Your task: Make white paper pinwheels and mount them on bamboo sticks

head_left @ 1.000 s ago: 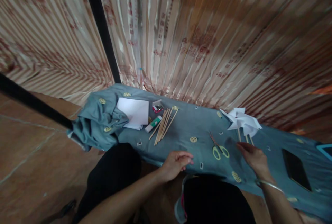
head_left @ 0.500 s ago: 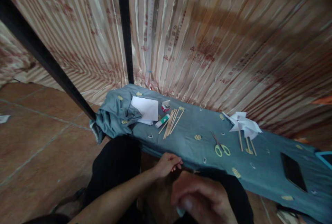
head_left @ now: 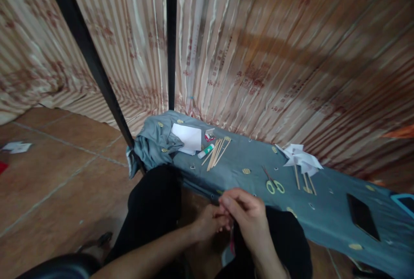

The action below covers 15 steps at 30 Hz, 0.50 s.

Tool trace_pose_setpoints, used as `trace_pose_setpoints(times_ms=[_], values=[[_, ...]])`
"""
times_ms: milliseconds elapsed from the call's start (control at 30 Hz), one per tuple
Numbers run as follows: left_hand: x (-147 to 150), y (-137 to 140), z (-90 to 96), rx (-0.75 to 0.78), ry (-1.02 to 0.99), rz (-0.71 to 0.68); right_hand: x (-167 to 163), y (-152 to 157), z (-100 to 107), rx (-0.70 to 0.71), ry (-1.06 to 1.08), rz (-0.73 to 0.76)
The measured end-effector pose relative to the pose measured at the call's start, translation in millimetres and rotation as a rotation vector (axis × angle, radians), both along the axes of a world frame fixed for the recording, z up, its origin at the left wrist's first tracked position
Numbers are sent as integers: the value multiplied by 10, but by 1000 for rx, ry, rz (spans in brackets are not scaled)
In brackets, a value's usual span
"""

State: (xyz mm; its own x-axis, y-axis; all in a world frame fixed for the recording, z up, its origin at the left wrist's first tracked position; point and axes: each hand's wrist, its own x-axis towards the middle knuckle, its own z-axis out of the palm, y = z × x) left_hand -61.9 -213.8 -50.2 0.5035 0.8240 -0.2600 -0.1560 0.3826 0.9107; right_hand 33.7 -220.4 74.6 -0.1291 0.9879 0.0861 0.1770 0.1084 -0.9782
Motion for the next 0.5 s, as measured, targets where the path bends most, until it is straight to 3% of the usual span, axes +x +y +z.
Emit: trace_pose_setpoints(times_ms=[67,133,233,367,500], values=[[-23,-114,-14,-29,51,-57,-76,327,-175,76,-137,-109],[-54,-183,-60,-75,105,-58,-173,662,-351,200,-359,-99],[-92,-188,-127,-80,162,-79,-387,1144,-564,386,-773,18],[-122,-98,-179,-66,214,-129,-718,1640,-754,500,-1312,132],[-206,-17,-288,-128,204,-105,-914,1918,-874,503,-1502,230]])
